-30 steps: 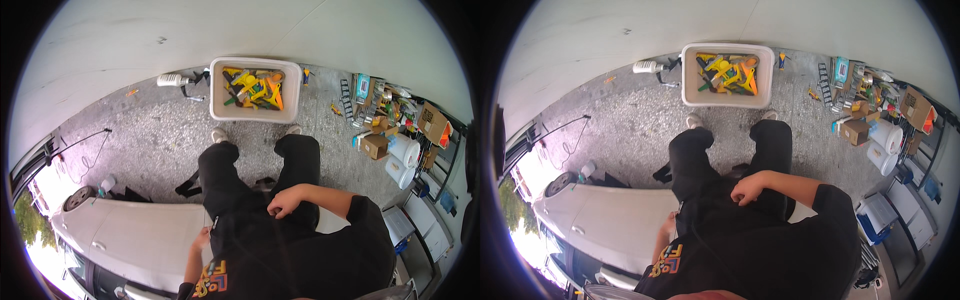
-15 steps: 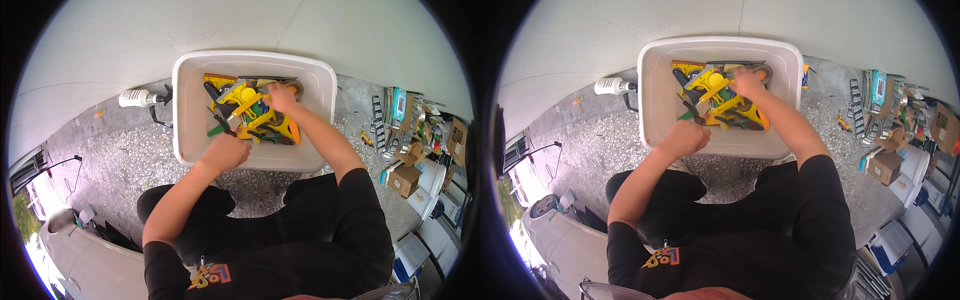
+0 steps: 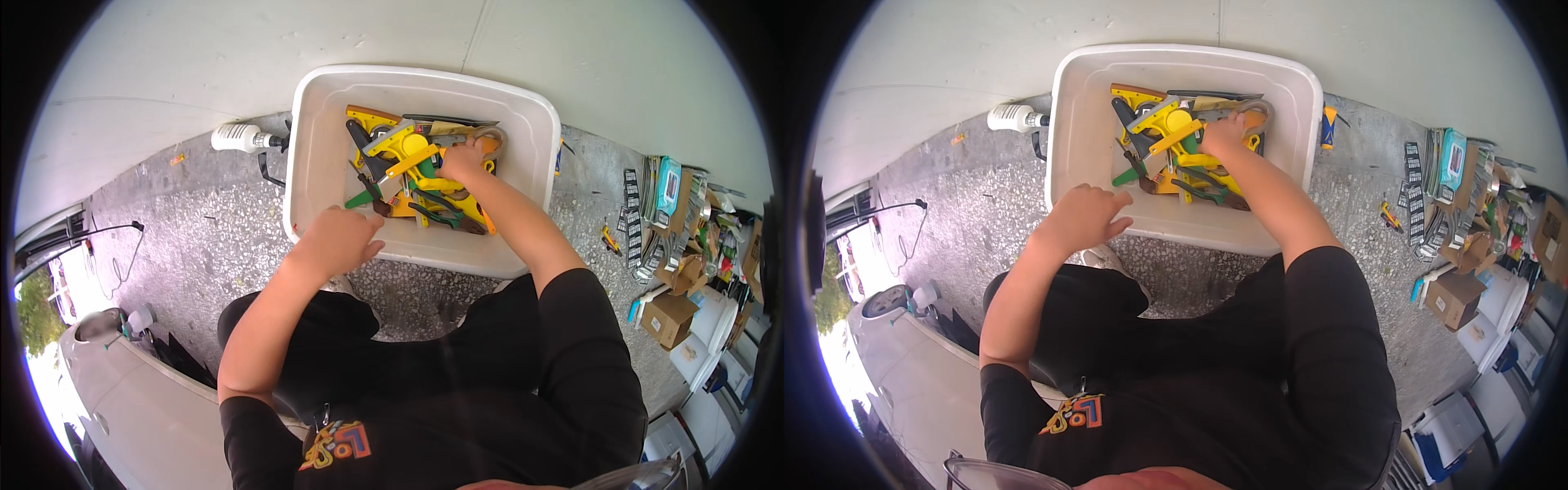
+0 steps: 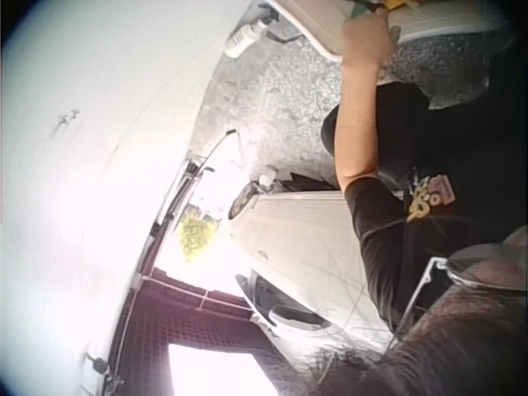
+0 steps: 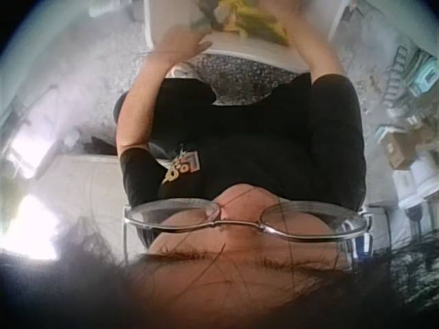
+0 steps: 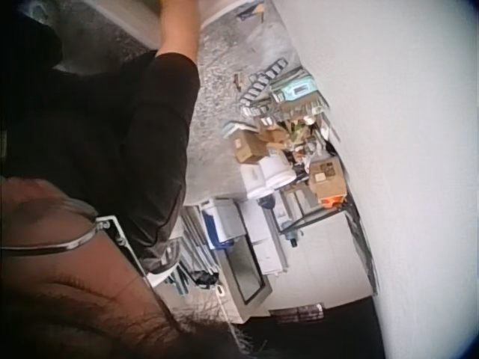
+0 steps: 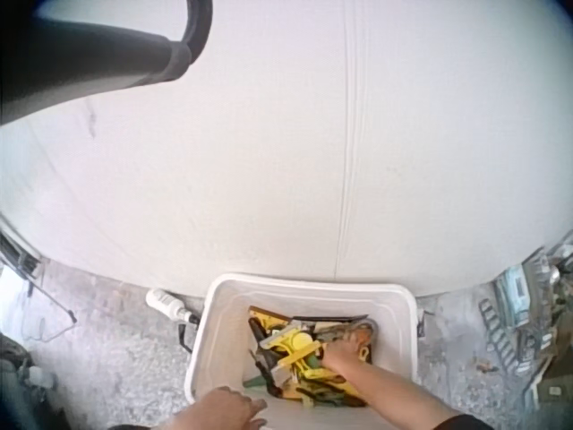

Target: The person selects a squeegee and a screwdriver from a bin of tools, then assembles the squeegee by inserting the blade and tightening the screw. The person then walks to a white car and opens the driver's side door.

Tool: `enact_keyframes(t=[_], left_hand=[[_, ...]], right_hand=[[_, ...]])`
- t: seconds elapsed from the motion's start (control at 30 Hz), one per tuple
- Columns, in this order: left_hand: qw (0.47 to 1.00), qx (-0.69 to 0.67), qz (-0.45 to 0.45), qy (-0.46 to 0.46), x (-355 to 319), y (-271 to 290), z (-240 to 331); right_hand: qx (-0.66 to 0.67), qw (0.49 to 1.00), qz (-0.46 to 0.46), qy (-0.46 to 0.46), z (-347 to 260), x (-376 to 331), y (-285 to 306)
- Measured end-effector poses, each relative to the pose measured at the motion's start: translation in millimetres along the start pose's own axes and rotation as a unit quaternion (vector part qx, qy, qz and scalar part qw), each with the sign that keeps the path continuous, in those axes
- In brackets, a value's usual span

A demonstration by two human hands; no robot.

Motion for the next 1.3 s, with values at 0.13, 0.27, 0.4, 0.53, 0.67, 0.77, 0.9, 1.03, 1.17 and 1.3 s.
enact_keyframes(t=[0.13, 0.27, 0.4, 0.53, 0.67, 0.77, 0.9, 1.03, 1.17, 1.3], left_hand=[[0.999, -0.031, -0.017, 0.019, 30, 1, -18], [0.981, -0.068, 0.055, -0.176, 52, -42, -11], [0.986, -0.065, -0.028, -0.150, 61, -105, 18], [0.975, 0.065, 0.035, -0.208, 60, -125, 29], [0.946, 0.052, 0.130, -0.293, 74, -110, 56], [0.947, 0.035, 0.140, -0.288, 79, -118, 73], [0.952, 0.033, 0.135, -0.273, 77, -127, 78], [0.962, -0.005, 0.044, -0.269, 46, -81, 67], [0.971, -0.038, 0.040, -0.233, 13, -37, 59], [0.967, -0.029, 0.064, -0.244, 12, -29, 76]], right_hand=[[0.185, 0.977, -0.093, 0.046, 43, 7, 12], [0.311, 0.928, -0.130, 0.160, 96, -29, 53], [0.352, 0.890, 0.099, 0.274, 172, -143, 79], [0.610, 0.770, 0.187, -0.008, 239, -203, -35], [0.576, 0.690, 0.334, -0.282, 247, -174, -234], [0.400, 0.804, 0.256, -0.358, 216, -155, -294], [0.284, 0.897, 0.219, -0.258, 207, -151, -286], [0.311, 0.894, 0.206, -0.248, 277, -159, -251], [0.338, 0.854, 0.396, -0.013, 199, -182, 25], [0.150, 0.897, 0.310, 0.277, 72, -49, 44]])
Point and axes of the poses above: each hand's wrist, its own x-axis towards the middle knuckle, its own y-axis out of the back of the hand, z = x × y, the point moved 1 cm from there along x, towards the middle knuckle, and after that the axes turned 13 degrees about -x, right-handed, at the moved point
